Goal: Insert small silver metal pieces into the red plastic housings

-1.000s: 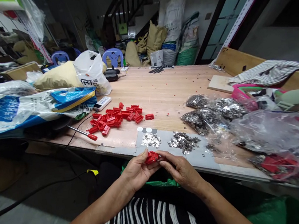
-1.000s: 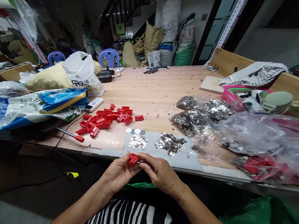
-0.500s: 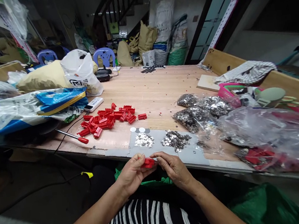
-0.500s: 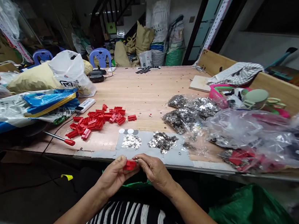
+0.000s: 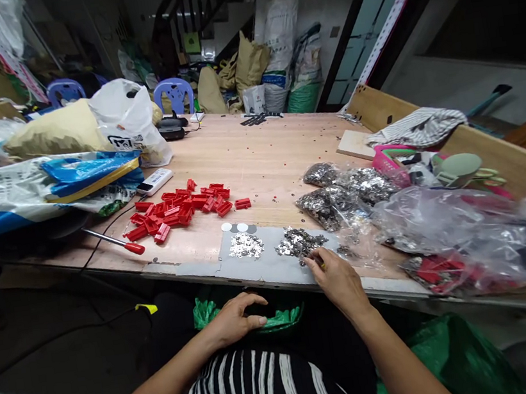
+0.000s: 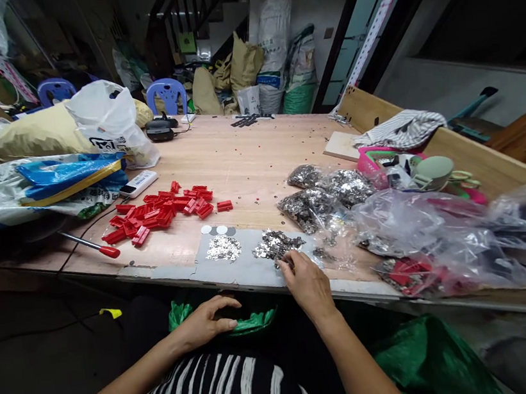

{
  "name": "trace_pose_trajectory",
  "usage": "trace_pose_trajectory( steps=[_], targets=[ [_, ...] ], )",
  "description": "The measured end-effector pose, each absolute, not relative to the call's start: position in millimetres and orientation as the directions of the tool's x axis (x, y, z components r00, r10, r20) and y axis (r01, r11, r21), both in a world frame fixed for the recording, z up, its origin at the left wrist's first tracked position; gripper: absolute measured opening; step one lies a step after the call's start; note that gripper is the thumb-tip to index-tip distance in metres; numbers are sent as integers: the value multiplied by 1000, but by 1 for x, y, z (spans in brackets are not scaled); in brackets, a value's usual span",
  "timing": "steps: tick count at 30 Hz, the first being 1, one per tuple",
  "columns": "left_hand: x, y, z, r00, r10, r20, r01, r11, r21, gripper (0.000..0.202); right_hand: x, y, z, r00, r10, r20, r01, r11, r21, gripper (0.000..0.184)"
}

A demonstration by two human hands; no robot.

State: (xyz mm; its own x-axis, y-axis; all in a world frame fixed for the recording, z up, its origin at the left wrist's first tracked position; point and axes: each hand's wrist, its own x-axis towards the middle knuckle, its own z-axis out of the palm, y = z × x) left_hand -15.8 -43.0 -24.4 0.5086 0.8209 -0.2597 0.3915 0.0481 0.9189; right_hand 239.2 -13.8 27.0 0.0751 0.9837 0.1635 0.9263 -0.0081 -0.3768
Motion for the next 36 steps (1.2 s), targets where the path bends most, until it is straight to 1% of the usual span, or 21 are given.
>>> trace_pose_trajectory(
  steps=[2, 6, 8, 10, 11, 12, 13, 14, 15, 16, 17, 19, 21, 23, 26, 30, 33, 36],
  targets=[
    [-18, -42, -19, 514, 813, -273, 322, 112, 940, 35, 234, -9, 26, 82, 984, 156, 942, -26, -334, 20],
    [-29, -28, -1, 574, 773, -271, 58, 291, 955, 34, 231, 0, 22, 89, 986, 142, 959, -46, -280, 20],
    [-39, -12, 10, 523, 818, -238, -41, 304, 952, 36, 234, 3, 20, 93, 987, 129, 960, -54, -276, 21],
    [-51, 8, 21, 379, 906, -188, -67, 229, 971, 37, 237, 6, 18, 94, 989, 118, 957, -58, -283, 22],
    [-58, 20, 25, 271, 952, -139, -40, 155, 987, 36, 238, 7, 17, 95, 989, 117, 953, -56, -298, 23],
    [-65, 31, 29, 151, 985, -79, 37, 74, 997, 34, 239, 8, 17, 94, 988, 121, 947, -51, -318, 24],
    [-72, 43, 32, 31, 1000, -1, 171, -4, 985, 31, 240, 8, 16, 94, 987, 128, 939, -46, -341, 25],
    [-78, 55, 34, -73, 993, 98, 343, -67, 937, 31, 240, 9, 16, 93, 987, 133, 928, -37, -371, 27],
    [-84, 66, 36, -157, 966, 207, 517, -98, 850, 34, 239, 10, 16, 89, 987, 135, 915, -27, -403, 28],
    [-89, 76, 37, -191, 932, 309, 669, -107, 736, 37, 238, 10, 16, 80, 988, 129, 899, -16, -438, 28],
    [-93, 85, 37, -205, 904, 376, 782, -80, 618, 39, 236, 10, 16, 66, 991, 116, 881, -3, -473, 29],
    [-99, 100, 35, -243, 878, 413, 905, 53, 421, 40, 232, 9, 19, 22, 997, 80, 855, 22, -519, 29],
    [-101, 109, 31, -274, 877, 394, 914, 110, 391, 31, 228, 8, 23, -9, 998, 57, 855, 37, -517, 28],
    [-101, 113, 26, -276, 885, 375, 915, 123, 385, 20, 227, 6, 27, 3, 997, 71, 871, 33, -491, 28],
    [-100, 110, 20, -250, 893, 374, 923, 102, 372, 17, 231, 2, 30, 43, 993, 112, 878, 16, -479, 27],
    [-101, 97, 16, -220, 871, 438, 942, 73, 327, 14, 237, -5, 30, 24, 991, 130, 865, 44, -499, 21],
    [-103, 89, 14, -207, 852, 480, 927, 14, 376, 13, 234, -9, 29, 0, 992, 123, 861, 62, -505, 18],
    [-103, 81, 15, -211, 840, 500, 863, -80, 499, 12, 228, -11, 30, -18, 991, 133, 871, 81, -484, 17]
  ],
)
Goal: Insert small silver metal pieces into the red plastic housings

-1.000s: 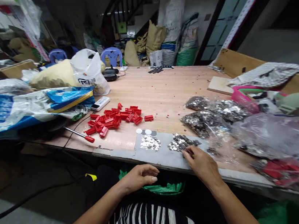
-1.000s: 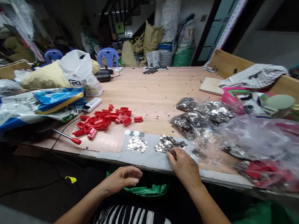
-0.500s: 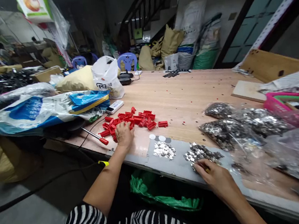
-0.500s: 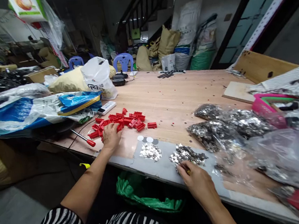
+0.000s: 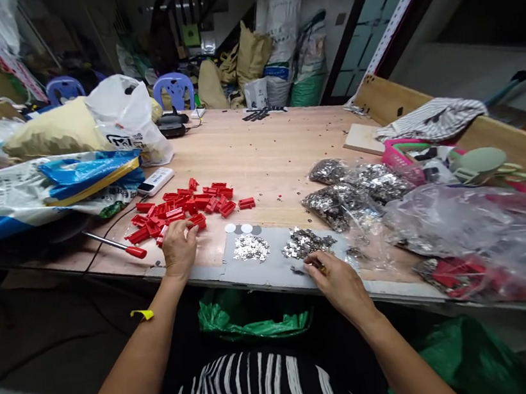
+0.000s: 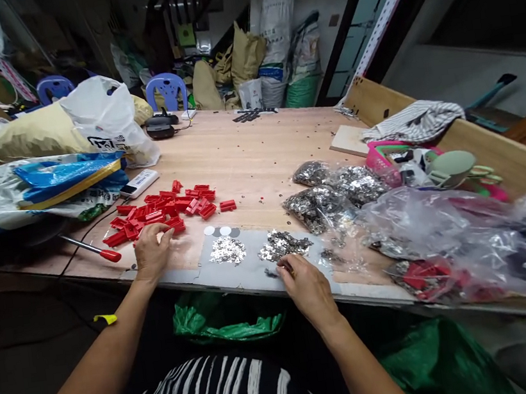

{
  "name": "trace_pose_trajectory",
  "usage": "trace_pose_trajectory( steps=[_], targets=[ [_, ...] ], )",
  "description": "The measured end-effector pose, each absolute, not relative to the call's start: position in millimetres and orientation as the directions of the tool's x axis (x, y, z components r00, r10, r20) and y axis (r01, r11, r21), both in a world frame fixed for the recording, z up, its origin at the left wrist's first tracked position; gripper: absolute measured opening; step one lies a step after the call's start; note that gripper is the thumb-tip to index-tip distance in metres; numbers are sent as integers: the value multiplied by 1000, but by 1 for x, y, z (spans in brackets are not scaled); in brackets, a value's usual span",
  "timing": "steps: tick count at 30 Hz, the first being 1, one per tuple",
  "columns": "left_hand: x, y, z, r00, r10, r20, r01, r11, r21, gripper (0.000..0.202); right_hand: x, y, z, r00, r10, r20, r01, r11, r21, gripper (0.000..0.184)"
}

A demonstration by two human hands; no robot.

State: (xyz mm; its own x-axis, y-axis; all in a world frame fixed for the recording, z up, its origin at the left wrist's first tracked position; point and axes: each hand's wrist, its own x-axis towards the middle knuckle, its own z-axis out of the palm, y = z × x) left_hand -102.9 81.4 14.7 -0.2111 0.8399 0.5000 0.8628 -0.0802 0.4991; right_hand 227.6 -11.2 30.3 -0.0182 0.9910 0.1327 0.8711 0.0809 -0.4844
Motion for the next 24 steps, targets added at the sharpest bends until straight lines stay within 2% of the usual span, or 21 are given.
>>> trace_pose_trajectory(
  steps=[4, 6, 8, 10, 12, 14, 19, 24],
  targets=[
    [-99, 68, 21, -269, 828, 492, 743, -147, 653, 15, 220, -15, 30, -58, 989, 133, 887, 112, -449, 16],
    [-94, 60, 24, -301, 848, 436, 643, -157, 749, 18, 217, -17, 29, -78, 989, 122, 900, 122, -418, 14],
    [-87, 52, 28, -299, 908, 293, 447, -138, 884, 23, 216, -19, 26, -84, 990, 118, 911, 124, -394, 12],
    [-77, 43, 30, -212, 972, 103, 161, -69, 985, 28, 215, -19, 25, -76, 989, 123, 912, 119, -393, 12],
    [-64, 33, 32, -78, 997, -25, -96, 18, 995, 31, 215, -18, 26, -67, 988, 140, 901, 120, -416, 13],
    [-49, 24, 33, 38, 996, -87, -233, 93, 968, 31, 214, -16, 28, -66, 988, 142, 886, 123, -447, 12],
    [-21, 8, 36, 210, 967, -145, -276, 201, 940, 31, 212, -9, 32, -60, 993, 101, 868, 101, -487, 14],
    [-9, 4, 39, 238, 960, -146, -180, 191, 965, 19, 212, -3, 32, -101, 987, 126, 819, 154, -552, 19]
  ],
)
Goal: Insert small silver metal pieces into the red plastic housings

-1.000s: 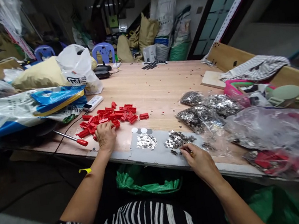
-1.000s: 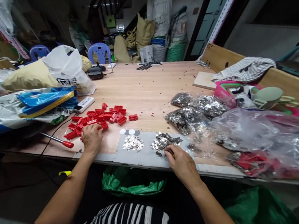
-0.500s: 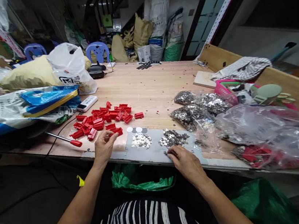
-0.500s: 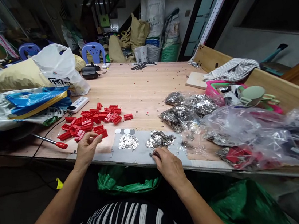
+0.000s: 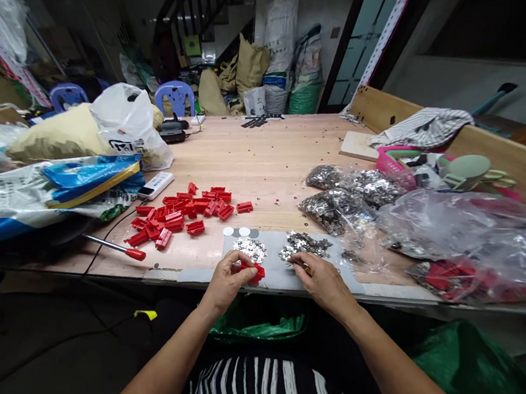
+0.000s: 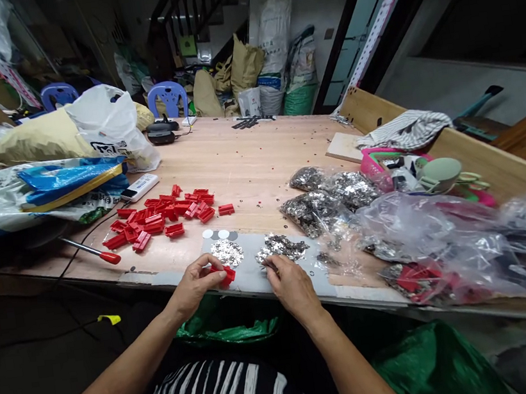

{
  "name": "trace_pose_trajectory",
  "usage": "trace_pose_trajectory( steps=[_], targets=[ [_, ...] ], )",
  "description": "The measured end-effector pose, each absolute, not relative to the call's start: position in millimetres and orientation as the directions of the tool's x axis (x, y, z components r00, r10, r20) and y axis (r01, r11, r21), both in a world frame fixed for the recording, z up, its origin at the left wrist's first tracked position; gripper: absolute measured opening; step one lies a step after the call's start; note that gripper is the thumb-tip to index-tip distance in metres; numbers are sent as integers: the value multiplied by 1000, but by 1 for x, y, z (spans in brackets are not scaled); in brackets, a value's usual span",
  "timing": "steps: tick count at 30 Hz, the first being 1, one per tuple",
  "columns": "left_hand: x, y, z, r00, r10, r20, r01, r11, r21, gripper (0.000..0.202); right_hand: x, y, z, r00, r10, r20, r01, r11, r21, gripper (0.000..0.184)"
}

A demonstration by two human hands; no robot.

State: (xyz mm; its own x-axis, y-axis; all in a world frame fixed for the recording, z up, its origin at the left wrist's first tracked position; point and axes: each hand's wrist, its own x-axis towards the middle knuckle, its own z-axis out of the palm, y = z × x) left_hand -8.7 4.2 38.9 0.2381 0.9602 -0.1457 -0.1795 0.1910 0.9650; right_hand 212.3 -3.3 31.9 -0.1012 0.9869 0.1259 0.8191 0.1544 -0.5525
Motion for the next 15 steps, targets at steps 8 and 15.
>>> trace_pose_trajectory(
  steps=[8, 15],
  targets=[
    [30, 16, 27, 301, 922, -245, 10, 254, 967, 26, 208, -6, 44, -176, 978, 115, 699, 206, -685, 20],
    [42, 20, 25, 328, 944, 22, 408, -162, 898, 29, 208, -7, 44, -111, 986, 127, 713, 168, -680, 13]
  ],
)
